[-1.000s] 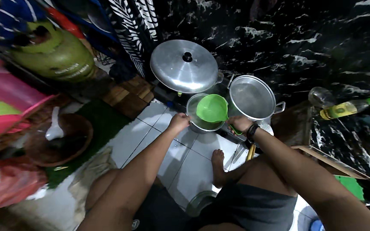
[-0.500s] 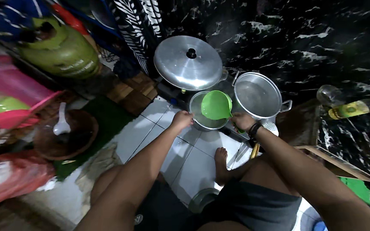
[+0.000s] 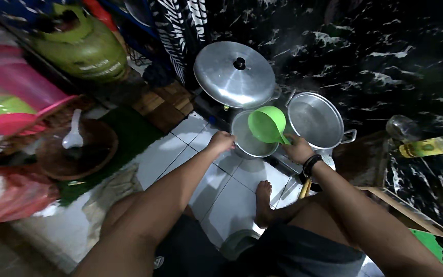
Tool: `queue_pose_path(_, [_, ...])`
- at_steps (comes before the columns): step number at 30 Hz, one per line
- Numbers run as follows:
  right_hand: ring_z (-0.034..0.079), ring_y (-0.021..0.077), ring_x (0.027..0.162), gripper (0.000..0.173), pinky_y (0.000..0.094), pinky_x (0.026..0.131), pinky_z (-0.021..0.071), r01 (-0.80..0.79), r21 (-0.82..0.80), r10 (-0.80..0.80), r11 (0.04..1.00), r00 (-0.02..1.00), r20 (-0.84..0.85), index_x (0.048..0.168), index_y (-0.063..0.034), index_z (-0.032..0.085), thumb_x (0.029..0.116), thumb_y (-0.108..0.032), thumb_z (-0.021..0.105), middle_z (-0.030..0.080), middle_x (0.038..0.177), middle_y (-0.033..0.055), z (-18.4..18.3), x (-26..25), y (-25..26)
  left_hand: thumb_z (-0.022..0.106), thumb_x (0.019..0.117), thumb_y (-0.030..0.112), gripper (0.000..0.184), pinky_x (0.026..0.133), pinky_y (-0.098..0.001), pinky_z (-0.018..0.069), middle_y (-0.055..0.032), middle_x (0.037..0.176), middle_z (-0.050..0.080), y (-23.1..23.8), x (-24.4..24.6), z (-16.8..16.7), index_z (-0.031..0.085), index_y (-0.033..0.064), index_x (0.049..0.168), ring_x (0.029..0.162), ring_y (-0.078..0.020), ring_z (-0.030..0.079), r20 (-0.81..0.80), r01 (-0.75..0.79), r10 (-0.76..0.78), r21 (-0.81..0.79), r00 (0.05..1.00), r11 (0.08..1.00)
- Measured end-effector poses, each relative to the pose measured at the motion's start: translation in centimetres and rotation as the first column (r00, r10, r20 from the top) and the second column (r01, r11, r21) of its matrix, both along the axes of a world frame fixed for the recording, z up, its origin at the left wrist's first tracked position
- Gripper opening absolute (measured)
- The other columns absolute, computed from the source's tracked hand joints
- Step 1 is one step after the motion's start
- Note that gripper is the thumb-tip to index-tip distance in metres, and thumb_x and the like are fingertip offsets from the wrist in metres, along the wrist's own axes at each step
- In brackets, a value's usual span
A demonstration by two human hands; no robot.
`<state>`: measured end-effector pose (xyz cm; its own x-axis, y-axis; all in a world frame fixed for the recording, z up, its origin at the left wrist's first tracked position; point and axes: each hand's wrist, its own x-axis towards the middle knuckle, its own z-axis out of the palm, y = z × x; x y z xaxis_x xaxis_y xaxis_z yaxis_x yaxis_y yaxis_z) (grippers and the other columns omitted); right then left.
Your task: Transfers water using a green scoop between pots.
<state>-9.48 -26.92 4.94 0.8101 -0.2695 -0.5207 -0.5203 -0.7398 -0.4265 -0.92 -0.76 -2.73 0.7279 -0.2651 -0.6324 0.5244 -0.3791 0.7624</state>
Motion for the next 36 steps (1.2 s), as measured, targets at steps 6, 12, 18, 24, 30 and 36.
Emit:
queue_pose_path(6, [0.067,0.042,0.106,0.05,0.0633,0.095,0.0517,-0.088,-0.122,0.098,0.989,0.991,0.086,0.147,-0.0105,0.054,0.0994,-0.02,0.065,0.067,0.122,0.0243,0.7,-0.1,0.3,0.058,0.1049,0.032,0.046,0.088,-0.0418,0.0569,-0.0201,0.11,0.068,0.1,-0.1,-0.2,0.054,-0.0037,0.134,0.094,-0.0252,0.07,0.005,-0.003,0.003,-0.032,1.0,0.999])
queue_pose_path(12, [0.068,0.0422,0.109,0.053,0.065,0.093,0.0525,-0.167,-0.242,0.197,0.956,0.975,0.107,0.151,-0.0185,0.051,0.0994,-0.019,0.063,0.068,0.125,0.0214,1.7,-0.5,1.5,0.056,0.106,0.031,0.044,0.085,-0.0391,0.0569,-0.0183,0.107,0.069,0.1,0.1,-0.3,0.054,-0.0023,0.134,0.091,-0.023,0.069,-0.02,-0.016,0.016,-0.035,1.0,0.999])
queue_pose_path(18, [0.07,0.0409,0.104,0.054,0.0642,0.089,0.0545,-0.175,-0.161,0.21,0.971,0.949,0.234,0.151,-0.0199,0.051,0.0986,-0.016,0.066,0.068,0.125,0.0211,2.3,-0.6,0.8,0.057,0.1055,0.028,0.042,0.083,-0.036,0.0572,-0.0173,0.104,0.068,0.3,0.1,0.2,0.055,-0.0037,0.132,0.087,-0.0201,0.069,-0.038,-0.014,0.013,-0.03,0.999,0.999])
queue_pose_path(24, [0.059,0.0152,0.06,0.041,0.0336,0.057,0.0528,0.229,0.222,-0.293,0.948,0.9,0.323,0.142,-0.0132,0.058,0.1017,-0.017,0.063,0.069,0.088,0.0113,4.8,-1.0,-6.2,0.056,0.1061,0.031,0.044,0.084,-0.0367,0.0572,-0.0197,0.108,0.067,0.4,-0.3,-0.3,0.054,-0.0047,0.131,0.091,-0.0214,0.069,-0.024,0.02,-0.021,-0.032,0.999,0.999])
queue_pose_path(30, [0.06,0.0441,0.123,0.051,0.0608,0.104,0.0473,0.501,-0.134,-0.454,0.855,0.848,0.273,0.147,-0.0015,0.05,0.1016,-0.02,0.062,0.057,0.139,0.03,3.0,-0.8,-11.6,0.056,0.1063,0.03,0.043,0.084,-0.0342,0.0574,-0.018,0.11,0.068,0.7,-0.2,0.4,0.054,-0.0033,0.133,0.091,-0.0192,0.07,-0.034,0.04,-0.04,-0.016,0.999,0.999])
queue_pose_path(36, [0.054,0.0401,0.134,0.052,0.0591,0.11,0.0436,0.367,-0.44,-0.429,0.82,0.902,-0.047,0.147,-0.0037,0.05,0.0986,-0.02,0.062,0.057,0.142,0.0256,0.7,0.1,-11.1,0.056,0.1065,0.03,0.044,0.084,-0.0343,0.0579,-0.017,0.108,0.068,0.4,0.2,0.4,0.053,-0.0038,0.134,0.091,-0.0193,0.07,-0.038,0.029,-0.03,-0.017,0.999,0.999])
